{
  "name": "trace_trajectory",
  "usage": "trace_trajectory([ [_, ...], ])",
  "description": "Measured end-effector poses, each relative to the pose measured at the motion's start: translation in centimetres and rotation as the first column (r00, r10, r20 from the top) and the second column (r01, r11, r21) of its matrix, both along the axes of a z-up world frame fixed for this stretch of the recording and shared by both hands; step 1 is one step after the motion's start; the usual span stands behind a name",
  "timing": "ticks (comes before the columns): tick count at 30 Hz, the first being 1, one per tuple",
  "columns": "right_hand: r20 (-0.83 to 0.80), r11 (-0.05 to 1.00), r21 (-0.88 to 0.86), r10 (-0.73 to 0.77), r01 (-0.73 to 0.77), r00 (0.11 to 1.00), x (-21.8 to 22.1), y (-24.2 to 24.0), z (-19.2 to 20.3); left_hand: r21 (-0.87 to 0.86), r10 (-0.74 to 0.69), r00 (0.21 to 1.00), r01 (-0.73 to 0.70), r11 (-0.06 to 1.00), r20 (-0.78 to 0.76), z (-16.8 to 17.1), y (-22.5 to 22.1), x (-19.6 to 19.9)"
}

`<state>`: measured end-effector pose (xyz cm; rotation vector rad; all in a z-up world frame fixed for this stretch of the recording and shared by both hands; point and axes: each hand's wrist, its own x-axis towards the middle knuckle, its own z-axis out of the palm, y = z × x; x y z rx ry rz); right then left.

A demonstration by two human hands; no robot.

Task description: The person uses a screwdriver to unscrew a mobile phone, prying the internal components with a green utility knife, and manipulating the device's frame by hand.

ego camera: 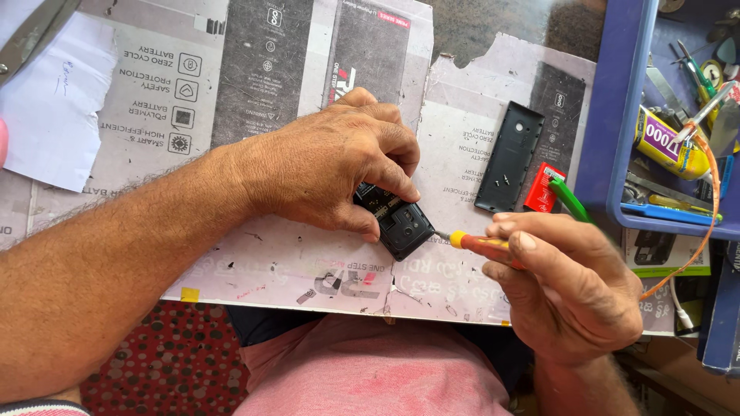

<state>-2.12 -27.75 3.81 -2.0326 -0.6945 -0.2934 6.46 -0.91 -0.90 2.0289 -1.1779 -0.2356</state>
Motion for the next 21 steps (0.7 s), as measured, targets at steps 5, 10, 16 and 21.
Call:
trace_trajectory([
  [5,-0.054,0.998,-0.028,0.057,-0.059,0.997,0.4,0.6,0.6,0.007,-0.005,1.0,0.005,1.0,-0.017,0.0,0.0,0.0],
  [10,-0.073,0.998,0.022,0.057,-0.055,0.996,0.3,0.3,0.2,-0.003,-0.01,1.0,0.01,1.0,0.003,-0.1,0.1,0.1],
  [16,-0.093,0.995,0.049,0.089,-0.085,0.992,0.3,0.0,-1.0,0.006,-0.008,1.0,0.008,1.0,-0.019,-0.1,0.1,0.1],
  [21,-0.269,0.984,0.169,0.099,-0.054,0.958,-1.1,-1.4,-0.8,-0.008,-0.006,1.0,0.006,1.0,0.001,0.0,0.1,0.1],
])
